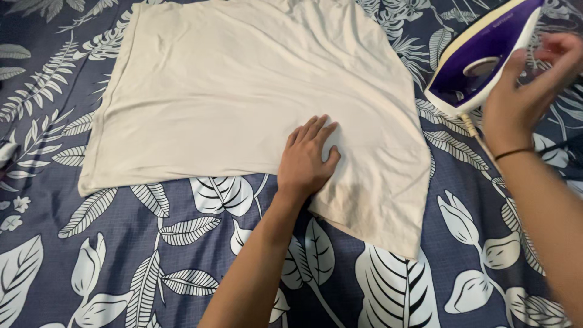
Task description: The person irons a white t-shirt laid flat on a bed with a purple and white iron. They repeatedly smooth the fabric with the iron, occasionally repositioning the shirt to cover different areas. The ironing continues across the body and sleeves of the t-shirt.
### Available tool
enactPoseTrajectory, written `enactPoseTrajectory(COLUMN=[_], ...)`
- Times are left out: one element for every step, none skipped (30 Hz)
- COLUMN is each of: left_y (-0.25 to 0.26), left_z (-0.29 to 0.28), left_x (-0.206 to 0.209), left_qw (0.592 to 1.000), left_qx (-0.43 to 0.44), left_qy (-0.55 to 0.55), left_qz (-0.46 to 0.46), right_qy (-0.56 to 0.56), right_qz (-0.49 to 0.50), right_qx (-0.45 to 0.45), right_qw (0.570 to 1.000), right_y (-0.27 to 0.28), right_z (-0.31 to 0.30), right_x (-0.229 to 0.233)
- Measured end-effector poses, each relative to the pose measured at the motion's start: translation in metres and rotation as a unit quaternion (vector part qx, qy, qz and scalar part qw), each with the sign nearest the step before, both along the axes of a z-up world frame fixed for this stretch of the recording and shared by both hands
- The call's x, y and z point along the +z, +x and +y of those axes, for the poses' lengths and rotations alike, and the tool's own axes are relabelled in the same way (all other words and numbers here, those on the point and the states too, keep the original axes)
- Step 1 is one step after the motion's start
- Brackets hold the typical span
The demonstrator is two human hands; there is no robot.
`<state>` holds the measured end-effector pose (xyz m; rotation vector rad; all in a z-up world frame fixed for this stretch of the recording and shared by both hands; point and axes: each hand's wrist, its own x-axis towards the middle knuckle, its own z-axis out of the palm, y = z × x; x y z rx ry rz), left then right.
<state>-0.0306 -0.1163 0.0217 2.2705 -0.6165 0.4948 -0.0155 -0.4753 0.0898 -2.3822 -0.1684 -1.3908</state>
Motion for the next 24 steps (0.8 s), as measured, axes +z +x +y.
enactPoseTrajectory(left_y=[0.0,0.001,0.001,0.002,0.003,0.005,0.007,0.009,0.011,0.013,0.015,0.016,0.017,0.017,0.017,0.018,0.02,0.021,0.02,0.018,0.021,0.023,0.022,0.022], left_z=[0.0,0.0,0.001,0.001,0.001,0.002,0.001,0.0,0.001,0.001,0.0,0.0,0.0,0.0,0.0,-0.001,-0.003,-0.003,-0.003,-0.002,-0.001,0.001,0.005,0.01], left_x=[0.0,-0.001,-0.002,-0.004,-0.005,-0.008,-0.01,-0.013,-0.016,-0.018,-0.022,-0.024,-0.027,-0.029,-0.031,-0.031,-0.03,-0.03,-0.03,-0.029,-0.027,-0.025,-0.027,-0.029], left_qw=[1.0,0.999,0.999,0.997,0.996,0.993,0.994,0.995,0.996,0.997,0.998,0.997,0.997,0.996,0.994,0.994,0.993,0.992,0.991,0.989,0.988,0.988,0.988,0.988], left_qx=[0.001,0.002,0.002,0.002,0.001,0.0,0.015,0.03,0.045,0.054,0.064,0.073,0.081,0.089,0.098,0.103,0.108,0.114,0.119,0.124,0.133,0.129,0.126,0.123], left_qy=[-0.014,-0.028,-0.041,-0.062,-0.083,-0.104,-0.095,-0.087,-0.077,-0.052,-0.029,-0.005,0.012,0.029,0.046,0.044,0.042,0.04,0.051,0.062,0.07,0.069,0.068,0.068], left_qz=[0.01,0.02,0.03,0.037,0.043,0.049,0.041,0.033,0.025,0.012,0.0,-0.013,-0.008,-0.003,0.002,0.013,0.024,0.035,0.04,0.044,0.043,0.045,0.051,0.056], right_qy=[0.004,0.029,0.056,0.028,0.001,0.007,-0.006,-0.02,0.004,0.029,0.004,-0.02,-0.044,-0.048,-0.052,-0.056,-0.078,-0.1,-0.12,-0.106,-0.096,-0.086,-0.099,-0.112], right_qz=[-0.014,-0.001,0.013,0.037,0.06,0.057,0.078,0.099,0.13,0.162,0.188,0.213,0.238,0.284,0.329,0.373,0.367,0.359,0.353,0.36,0.361,0.361,0.363,0.364], right_qx=[0.017,0.072,0.127,0.137,0.145,0.182,0.209,0.237,0.248,0.258,0.265,0.272,0.277,0.257,0.236,0.215,0.192,0.17,0.144,0.116,0.089,0.062,0.043,0.023], right_qw=[1.0,0.997,0.99,0.99,0.988,0.982,0.975,0.966,0.96,0.952,0.946,0.938,0.93,0.923,0.913,0.901,0.907,0.912,0.916,0.92,0.923,0.926,0.926,0.924], right_y=[-0.003,-0.002,0.0,0.002,0.003,0.006,0.003,0.001,0.005,0.009,0.011,0.013,0.014,0.015,0.016,0.018,0.022,0.026,0.026,0.023,0.024,0.025,0.024,0.023], right_z=[0.012,0.03,0.051,0.073,0.096,0.121,0.145,0.166,0.187,0.205,0.219,0.23,0.235,0.236,0.236,0.235,0.229,0.219,0.207,0.195,0.182,0.168,0.156,0.143], right_x=[0.002,0.0,-0.004,-0.008,-0.012,-0.017,-0.023,-0.028,-0.032,-0.036,-0.04,-0.045,-0.05,-0.054,-0.058,-0.063,-0.067,-0.068,-0.069,-0.072,-0.07,-0.067,-0.065,-0.062])
